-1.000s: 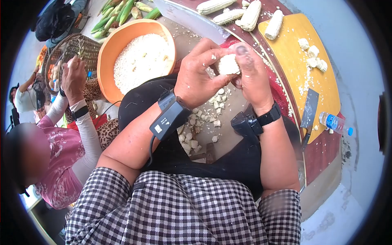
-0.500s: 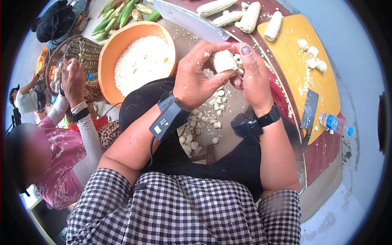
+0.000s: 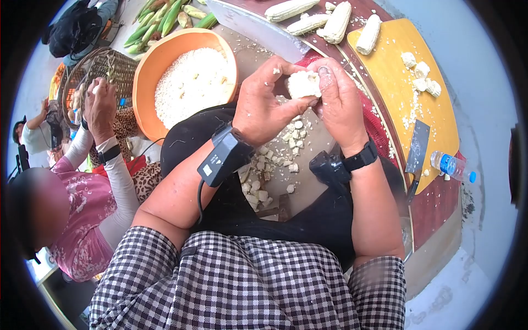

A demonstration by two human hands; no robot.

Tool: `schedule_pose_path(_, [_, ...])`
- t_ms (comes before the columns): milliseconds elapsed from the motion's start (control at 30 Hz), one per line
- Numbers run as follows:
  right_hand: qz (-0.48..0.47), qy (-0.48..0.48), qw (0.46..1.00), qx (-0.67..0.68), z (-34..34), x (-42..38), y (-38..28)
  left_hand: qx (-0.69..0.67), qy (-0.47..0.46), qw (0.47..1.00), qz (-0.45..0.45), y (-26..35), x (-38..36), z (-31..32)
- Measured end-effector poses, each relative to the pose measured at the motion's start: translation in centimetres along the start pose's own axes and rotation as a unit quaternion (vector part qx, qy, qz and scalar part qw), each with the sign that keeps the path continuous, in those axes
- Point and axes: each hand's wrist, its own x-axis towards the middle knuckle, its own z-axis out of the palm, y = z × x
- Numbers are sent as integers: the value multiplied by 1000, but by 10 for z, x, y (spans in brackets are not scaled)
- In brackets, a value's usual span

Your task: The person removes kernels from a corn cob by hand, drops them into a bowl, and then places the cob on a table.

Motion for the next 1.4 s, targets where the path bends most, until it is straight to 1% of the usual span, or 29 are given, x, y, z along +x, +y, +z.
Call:
schedule_pose_path(67, [29,3,999,16,-3,0,-2,-114,17,993,-15,0,-1,6])
schedule_pose_path(167, [98,4,993,73,-3,-1,-7,-53,11,999,2,-1,1,3])
schedule_pose_path(267, [167,-27,970,175,-6,0,-13,-45,3,999,1,-2,2,3])
schedule_pose_path(367, [101,-46,977,181,-2,2,-6,26,-32,998,40,-3,1,-1])
schedule_pose_path(467, [85,-28,989,117,0,1,-1,19,-18,998,53,-4,1,2])
schedule_pose_path(567, [53,-8,992,118,1,1,11,18,-4,999,33,0,3,2])
schedule_pose_path(667, [95,6,987,128,2,1,4,-5,0,1000,16,-2,3,1])
schedule_pose_path(767, [208,-18,946,246,-4,0,-6,-149,35,988,-27,-2,2,7])
schedule_pose_path(867, [195,-56,957,206,-6,2,-12,-52,-1,999,-14,-5,2,2])
schedule_pose_path(967, [103,-48,985,129,2,1,-3,-4,-14,1000,-3,-2,2,1])
schedule_pose_path(1067, [101,-31,986,132,2,0,-3,21,-22,999,-26,3,3,-1])
schedule_pose_path(1267, [80,19,995,52,1,0,-2,20,13,997,69,-18,5,4])
schedule_pose_path(1367, [101,7,991,84,-2,0,-4,-51,12,998,27,-11,5,7])
schedule_pose_path(1400, [120,4,987,109,-2,0,-5,-52,15,998,16,-8,4,6])
